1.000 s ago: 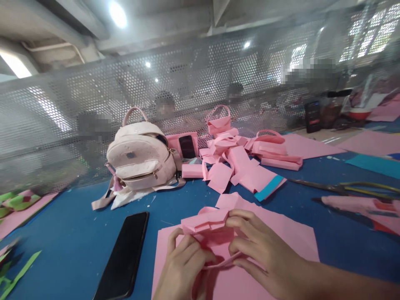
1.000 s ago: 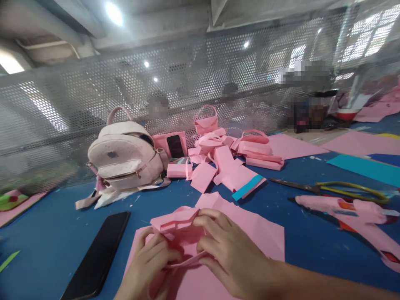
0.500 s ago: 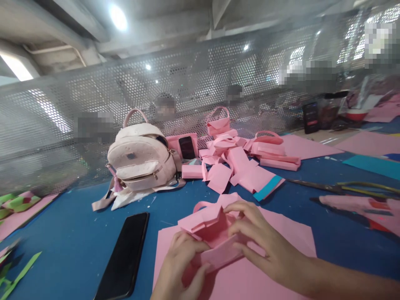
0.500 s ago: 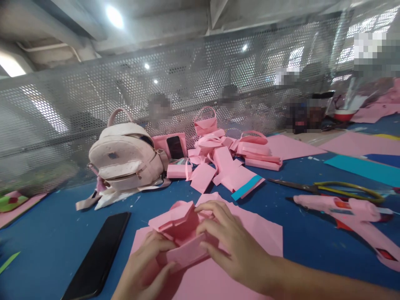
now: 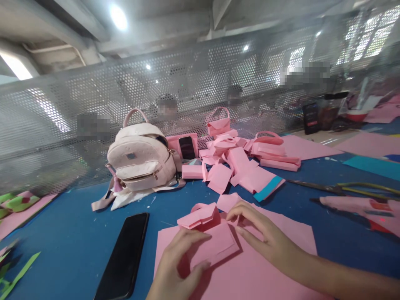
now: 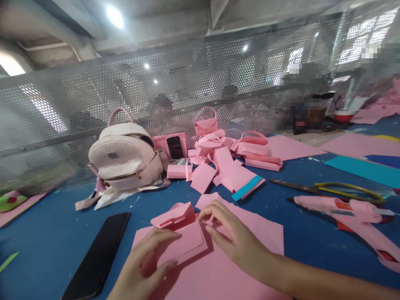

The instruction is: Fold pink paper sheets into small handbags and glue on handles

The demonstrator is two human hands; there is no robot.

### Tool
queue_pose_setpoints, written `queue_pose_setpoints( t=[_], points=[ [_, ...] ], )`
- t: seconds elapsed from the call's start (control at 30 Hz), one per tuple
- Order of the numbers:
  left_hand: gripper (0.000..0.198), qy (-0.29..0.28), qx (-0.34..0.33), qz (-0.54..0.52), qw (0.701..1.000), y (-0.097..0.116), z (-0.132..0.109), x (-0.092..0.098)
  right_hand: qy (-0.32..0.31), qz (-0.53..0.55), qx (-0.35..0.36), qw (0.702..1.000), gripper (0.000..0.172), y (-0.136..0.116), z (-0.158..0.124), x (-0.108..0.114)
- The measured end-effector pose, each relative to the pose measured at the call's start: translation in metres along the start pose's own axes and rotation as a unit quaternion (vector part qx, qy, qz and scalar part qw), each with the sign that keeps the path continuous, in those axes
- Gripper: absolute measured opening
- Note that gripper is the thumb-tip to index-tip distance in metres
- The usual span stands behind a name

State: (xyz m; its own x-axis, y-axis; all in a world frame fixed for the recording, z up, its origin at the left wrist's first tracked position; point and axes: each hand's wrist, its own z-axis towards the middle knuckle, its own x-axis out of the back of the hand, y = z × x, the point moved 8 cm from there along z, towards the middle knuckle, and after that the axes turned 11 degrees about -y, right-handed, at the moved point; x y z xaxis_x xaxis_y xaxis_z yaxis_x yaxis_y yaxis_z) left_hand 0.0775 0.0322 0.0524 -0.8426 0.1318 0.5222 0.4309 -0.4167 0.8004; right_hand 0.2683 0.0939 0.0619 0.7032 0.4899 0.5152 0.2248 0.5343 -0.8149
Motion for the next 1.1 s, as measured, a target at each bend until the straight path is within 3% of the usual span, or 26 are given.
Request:
queue_pose_setpoints(
  t=[0.1,0.33,0.7,0.93,1.1],
  points=[
    [0.038,0.007,0.007,0.013,1.000,-0.002,0.000,0.000,-0.023,-0.006,0.009,1.000,0.014,-0.003,-0.002,-0.003],
    [0.019,0.030,0.038,0.014,0.999,-0.009,0.000,0.005,-0.080,-0.036,0.037,0.995,0.019,-0.011,-0.004,-0.013],
    [0.002,-0.011,0.021,0.102,0.995,-0.003,0.006,0.023,-0.096,-0.045,0.036,0.994,0.022,-0.008,-0.005,-0.014],
    [0.017,-0.005,0.049,0.204,0.978,-0.007,0.006,0.032,-0.104,-0.031,0.027,0.994,0.018,-0.005,-0.004,-0.016],
    [0.015,-0.033,0.066,0.244,0.967,-0.007,0.010,0.036,-0.109,-0.020,0.026,0.994,0.017,-0.006,-0.004,-0.017]
  ],
)
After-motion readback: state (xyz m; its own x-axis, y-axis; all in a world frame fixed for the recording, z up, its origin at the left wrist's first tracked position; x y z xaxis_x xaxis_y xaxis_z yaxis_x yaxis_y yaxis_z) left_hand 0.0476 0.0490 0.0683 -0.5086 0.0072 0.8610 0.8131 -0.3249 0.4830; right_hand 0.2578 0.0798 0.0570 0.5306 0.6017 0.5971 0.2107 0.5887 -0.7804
